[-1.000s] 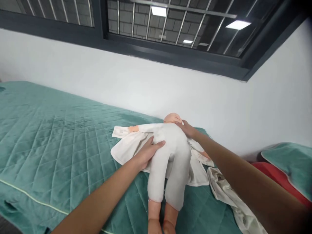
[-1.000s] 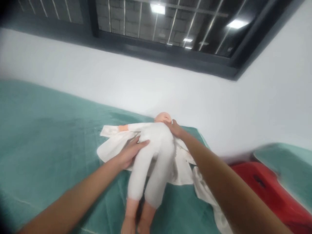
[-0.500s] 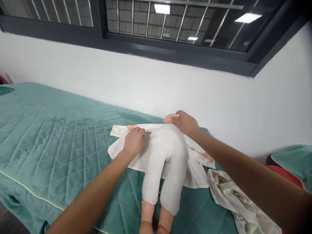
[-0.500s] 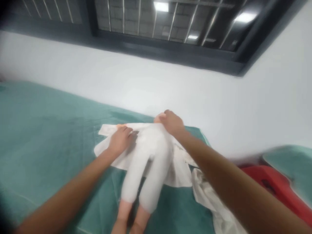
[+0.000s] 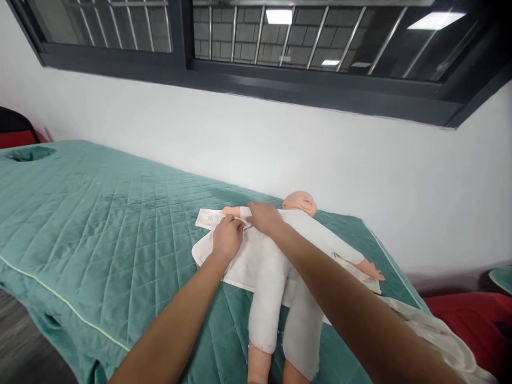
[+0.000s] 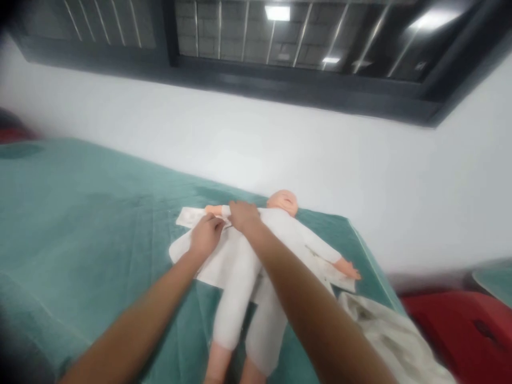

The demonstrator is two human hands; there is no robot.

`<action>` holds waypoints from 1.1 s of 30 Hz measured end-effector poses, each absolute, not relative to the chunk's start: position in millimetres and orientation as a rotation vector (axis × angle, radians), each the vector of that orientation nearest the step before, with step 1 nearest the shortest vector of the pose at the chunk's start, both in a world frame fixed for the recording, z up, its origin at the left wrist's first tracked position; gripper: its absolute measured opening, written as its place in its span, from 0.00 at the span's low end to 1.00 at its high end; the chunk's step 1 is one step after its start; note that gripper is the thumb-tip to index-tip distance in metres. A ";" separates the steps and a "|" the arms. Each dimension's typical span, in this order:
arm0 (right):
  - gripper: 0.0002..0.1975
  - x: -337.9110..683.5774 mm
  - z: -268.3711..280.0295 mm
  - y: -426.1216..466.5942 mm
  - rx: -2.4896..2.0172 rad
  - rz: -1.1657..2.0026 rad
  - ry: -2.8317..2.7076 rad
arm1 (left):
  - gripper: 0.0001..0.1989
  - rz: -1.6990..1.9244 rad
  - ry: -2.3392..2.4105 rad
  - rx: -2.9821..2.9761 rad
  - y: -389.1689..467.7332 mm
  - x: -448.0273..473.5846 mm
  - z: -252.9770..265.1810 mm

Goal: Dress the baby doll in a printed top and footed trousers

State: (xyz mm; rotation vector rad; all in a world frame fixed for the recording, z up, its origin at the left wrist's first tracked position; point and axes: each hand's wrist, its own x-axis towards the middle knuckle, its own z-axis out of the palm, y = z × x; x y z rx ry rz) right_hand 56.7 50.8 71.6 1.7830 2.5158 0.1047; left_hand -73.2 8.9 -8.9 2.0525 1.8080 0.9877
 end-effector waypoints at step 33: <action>0.18 62.0 61.0 23.9 1.775 0.247 2.518 | 0.10 1.416 1.419 2.032 7.3 -75.7 -8.9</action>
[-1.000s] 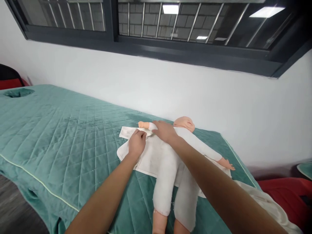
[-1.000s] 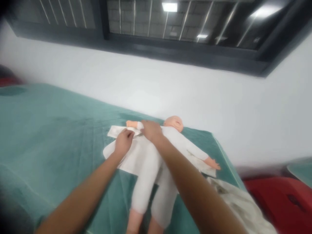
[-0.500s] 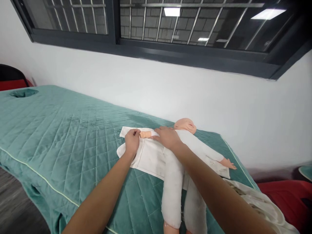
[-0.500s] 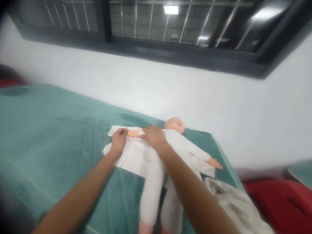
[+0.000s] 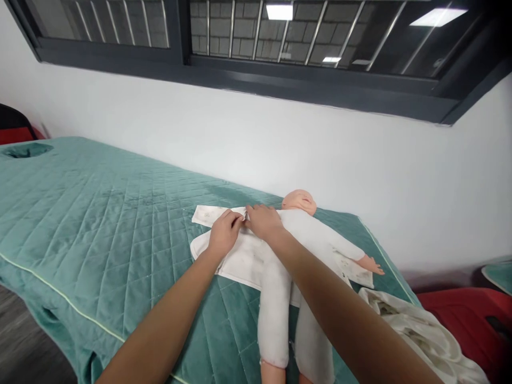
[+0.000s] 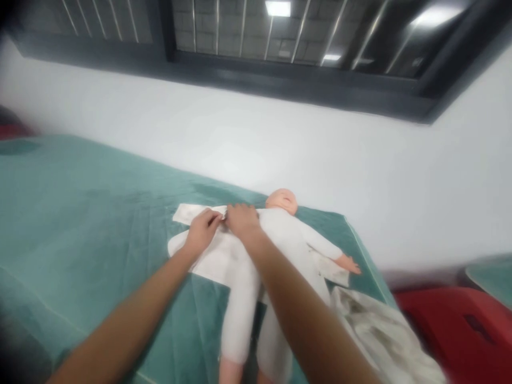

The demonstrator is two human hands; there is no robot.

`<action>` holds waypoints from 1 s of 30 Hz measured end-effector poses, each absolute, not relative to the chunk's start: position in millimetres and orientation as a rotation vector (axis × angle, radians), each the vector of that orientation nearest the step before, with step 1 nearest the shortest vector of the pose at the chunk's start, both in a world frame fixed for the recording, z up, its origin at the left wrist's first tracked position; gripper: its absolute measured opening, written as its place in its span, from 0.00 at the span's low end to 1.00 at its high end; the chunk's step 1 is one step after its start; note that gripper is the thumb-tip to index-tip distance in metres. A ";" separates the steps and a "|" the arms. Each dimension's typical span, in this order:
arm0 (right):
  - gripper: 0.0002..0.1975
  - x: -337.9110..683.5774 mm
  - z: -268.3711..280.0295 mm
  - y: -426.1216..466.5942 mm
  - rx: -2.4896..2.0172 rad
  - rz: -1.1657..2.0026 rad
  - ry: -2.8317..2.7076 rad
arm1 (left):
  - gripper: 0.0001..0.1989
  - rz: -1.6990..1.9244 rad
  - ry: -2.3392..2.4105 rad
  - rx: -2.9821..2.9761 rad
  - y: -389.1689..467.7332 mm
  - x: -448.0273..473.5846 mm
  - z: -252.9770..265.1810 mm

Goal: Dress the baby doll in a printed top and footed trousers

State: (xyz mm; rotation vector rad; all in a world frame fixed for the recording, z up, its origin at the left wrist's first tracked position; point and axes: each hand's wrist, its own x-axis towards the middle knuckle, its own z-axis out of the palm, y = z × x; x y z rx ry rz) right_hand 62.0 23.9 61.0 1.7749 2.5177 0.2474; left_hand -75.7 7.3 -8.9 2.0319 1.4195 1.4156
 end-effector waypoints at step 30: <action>0.38 221.2 31.4 -68.9 3.250 -1.099 2.215 | 0.11 1.226 1.582 1.911 -7.7 -43.2 27.3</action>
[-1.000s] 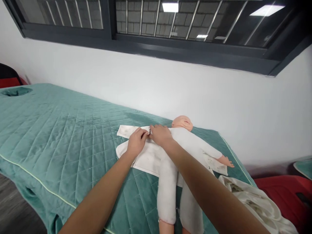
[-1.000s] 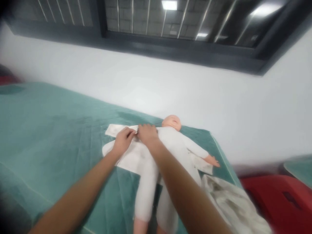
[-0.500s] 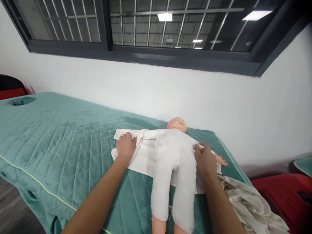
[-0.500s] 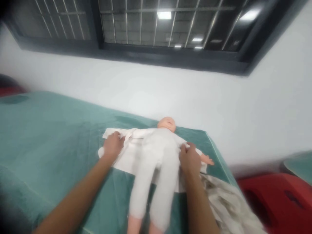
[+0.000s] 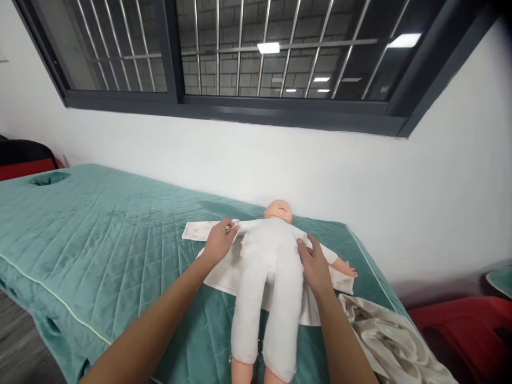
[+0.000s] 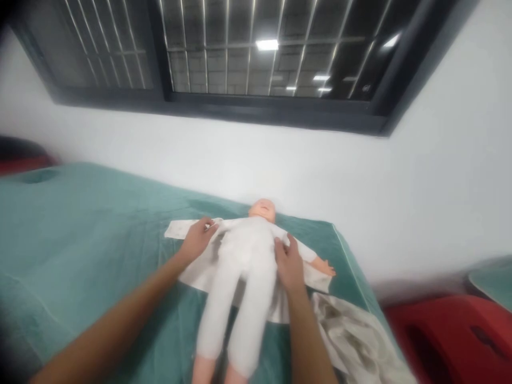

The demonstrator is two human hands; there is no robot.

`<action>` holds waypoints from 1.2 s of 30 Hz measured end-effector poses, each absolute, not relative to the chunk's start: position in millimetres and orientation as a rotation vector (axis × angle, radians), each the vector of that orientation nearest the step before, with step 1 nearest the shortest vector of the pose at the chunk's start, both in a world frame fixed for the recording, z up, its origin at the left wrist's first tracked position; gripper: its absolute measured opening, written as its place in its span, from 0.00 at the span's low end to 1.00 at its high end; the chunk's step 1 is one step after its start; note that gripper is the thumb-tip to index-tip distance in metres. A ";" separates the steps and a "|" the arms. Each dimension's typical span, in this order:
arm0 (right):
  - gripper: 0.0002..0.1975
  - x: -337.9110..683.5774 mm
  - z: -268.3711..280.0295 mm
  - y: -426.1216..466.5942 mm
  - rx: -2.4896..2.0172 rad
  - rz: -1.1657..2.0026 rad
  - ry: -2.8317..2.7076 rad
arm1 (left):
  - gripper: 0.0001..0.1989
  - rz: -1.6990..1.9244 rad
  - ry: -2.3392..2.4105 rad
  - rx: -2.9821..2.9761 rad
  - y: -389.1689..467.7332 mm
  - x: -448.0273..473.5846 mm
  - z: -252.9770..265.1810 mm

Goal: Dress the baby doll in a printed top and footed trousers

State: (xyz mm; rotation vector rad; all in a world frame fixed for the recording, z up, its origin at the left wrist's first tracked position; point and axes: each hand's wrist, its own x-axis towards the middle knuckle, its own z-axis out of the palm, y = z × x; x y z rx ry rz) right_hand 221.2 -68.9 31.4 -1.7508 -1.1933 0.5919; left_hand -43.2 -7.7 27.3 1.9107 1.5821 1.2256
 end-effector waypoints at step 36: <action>0.31 195.2 16.3 -68.8 -1.657 0.645 -1.446 | 0.12 1.217 1.391 2.025 -141.8 -72.1 12.2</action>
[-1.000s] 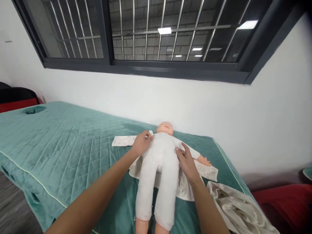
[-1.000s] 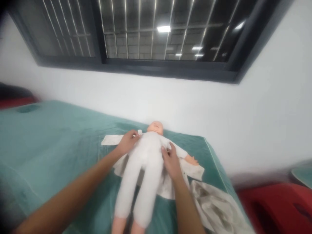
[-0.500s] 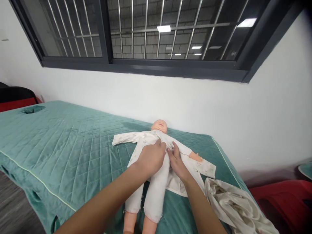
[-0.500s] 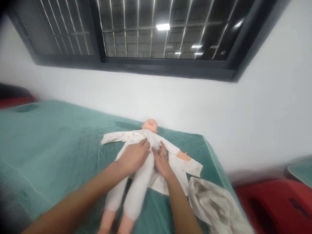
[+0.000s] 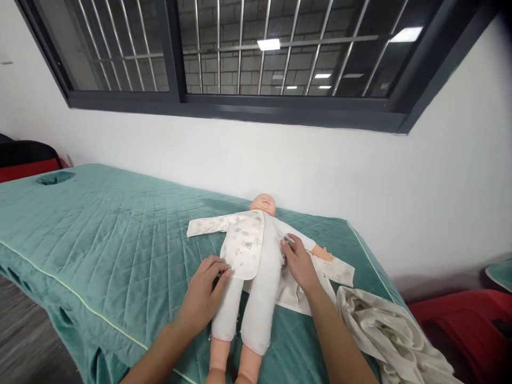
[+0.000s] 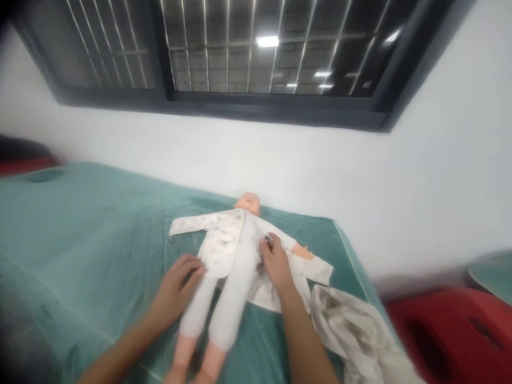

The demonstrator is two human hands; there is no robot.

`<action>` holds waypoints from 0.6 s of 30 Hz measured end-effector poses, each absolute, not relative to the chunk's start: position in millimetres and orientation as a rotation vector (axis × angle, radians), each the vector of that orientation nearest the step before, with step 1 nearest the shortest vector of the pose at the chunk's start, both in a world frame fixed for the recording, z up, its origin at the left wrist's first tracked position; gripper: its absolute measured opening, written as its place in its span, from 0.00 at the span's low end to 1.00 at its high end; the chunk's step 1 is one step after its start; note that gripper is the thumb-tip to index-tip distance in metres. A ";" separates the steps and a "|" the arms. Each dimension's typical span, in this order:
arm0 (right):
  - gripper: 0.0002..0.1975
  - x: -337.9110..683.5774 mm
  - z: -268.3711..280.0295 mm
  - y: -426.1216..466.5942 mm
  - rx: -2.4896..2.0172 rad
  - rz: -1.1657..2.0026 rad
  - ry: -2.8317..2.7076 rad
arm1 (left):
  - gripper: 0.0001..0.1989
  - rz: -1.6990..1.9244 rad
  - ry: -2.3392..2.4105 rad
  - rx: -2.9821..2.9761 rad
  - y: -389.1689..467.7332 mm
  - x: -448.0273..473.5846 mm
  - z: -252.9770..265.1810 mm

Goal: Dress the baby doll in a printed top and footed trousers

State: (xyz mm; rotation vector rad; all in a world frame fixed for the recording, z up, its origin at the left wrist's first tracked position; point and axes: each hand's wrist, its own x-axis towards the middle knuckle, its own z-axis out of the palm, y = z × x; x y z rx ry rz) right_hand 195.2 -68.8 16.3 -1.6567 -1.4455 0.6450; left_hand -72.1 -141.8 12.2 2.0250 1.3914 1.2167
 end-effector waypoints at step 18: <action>0.21 261.0 38.9 -79.9 -2.319 0.258 -1.569 | 0.08 0.908 1.055 2.706 -40.2 48.7 95.1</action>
